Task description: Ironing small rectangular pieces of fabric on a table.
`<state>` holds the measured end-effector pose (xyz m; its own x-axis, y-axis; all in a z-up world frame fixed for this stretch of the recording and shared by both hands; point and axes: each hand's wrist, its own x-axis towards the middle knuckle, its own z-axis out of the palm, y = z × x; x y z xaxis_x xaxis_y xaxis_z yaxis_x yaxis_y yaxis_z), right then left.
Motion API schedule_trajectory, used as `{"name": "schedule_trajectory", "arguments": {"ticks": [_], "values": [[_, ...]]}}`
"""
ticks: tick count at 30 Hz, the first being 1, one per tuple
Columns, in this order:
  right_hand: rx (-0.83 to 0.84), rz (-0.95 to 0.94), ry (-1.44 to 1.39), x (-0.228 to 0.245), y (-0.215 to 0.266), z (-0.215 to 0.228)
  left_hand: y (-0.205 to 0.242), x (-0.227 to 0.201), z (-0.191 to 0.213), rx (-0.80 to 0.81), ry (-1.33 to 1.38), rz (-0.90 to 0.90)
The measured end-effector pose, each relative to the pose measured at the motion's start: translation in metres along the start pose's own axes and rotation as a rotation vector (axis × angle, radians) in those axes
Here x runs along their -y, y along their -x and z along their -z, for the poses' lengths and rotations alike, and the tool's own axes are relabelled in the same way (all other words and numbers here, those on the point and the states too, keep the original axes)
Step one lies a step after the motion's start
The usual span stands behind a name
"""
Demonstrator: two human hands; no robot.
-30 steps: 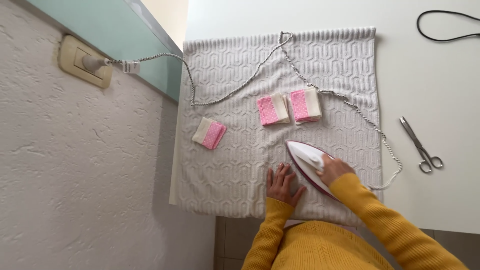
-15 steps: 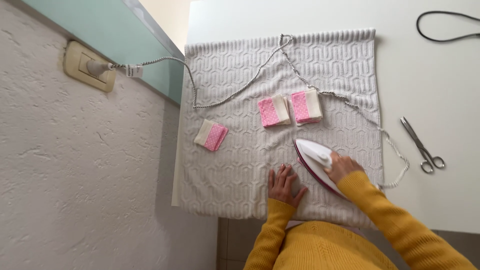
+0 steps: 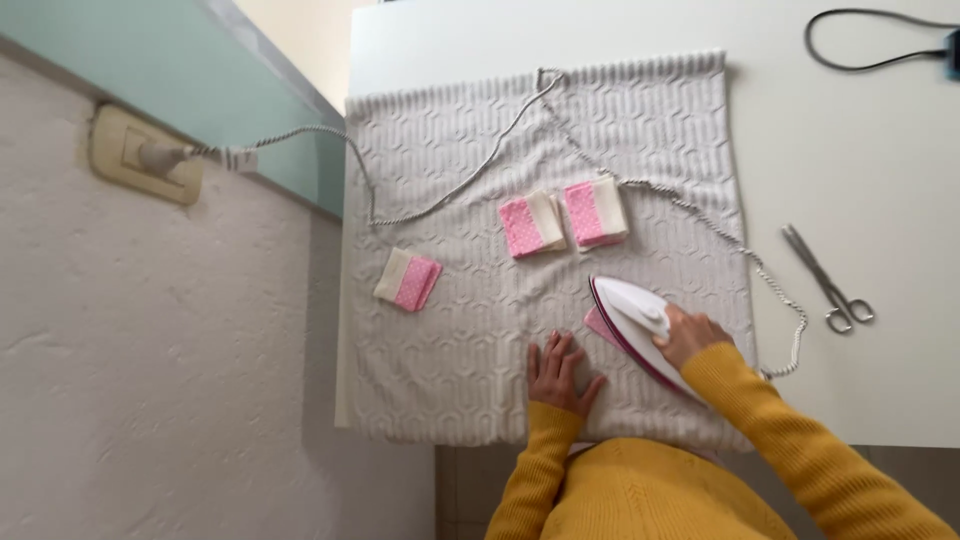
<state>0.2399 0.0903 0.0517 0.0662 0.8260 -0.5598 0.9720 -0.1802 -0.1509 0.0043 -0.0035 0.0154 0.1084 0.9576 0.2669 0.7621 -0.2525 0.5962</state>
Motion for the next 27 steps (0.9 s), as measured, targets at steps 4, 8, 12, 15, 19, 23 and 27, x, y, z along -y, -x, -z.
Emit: {"name": "schedule_trajectory", "arguments": {"ticks": [4, 8, 12, 15, 19, 23, 27], "values": [[0.168, -0.095, -0.069, 0.005, 0.002, 0.012, 0.002, 0.001, -0.002, 0.016, 0.011, 0.002], [0.049, -0.024, -0.036, -0.003, 0.013, 0.006, 0.006, -0.002, -0.002, 0.008, -0.013, 0.002], [-0.014, -0.042, -0.036, -0.005, 0.007, 0.016, -0.002, 0.006, -0.009, -0.04, -0.015, -0.023], [0.048, -0.068, -0.03, 0.004, 0.017, 0.023, 0.005, 0.0, -0.005, -0.003, -0.016, -0.003], [-0.039, 0.121, -0.044, -0.038, -0.002, -0.025, 0.002, 0.004, -0.008, -0.004, -0.018, -0.005], [0.14, 0.04, -0.051, 0.006, 0.007, 0.016, 0.006, 0.001, -0.007, 0.015, -0.011, 0.016], [0.1, 0.131, 0.086, 0.011, 0.008, 0.012, 0.0, 0.0, -0.002, -0.024, -0.017, -0.007]]}}
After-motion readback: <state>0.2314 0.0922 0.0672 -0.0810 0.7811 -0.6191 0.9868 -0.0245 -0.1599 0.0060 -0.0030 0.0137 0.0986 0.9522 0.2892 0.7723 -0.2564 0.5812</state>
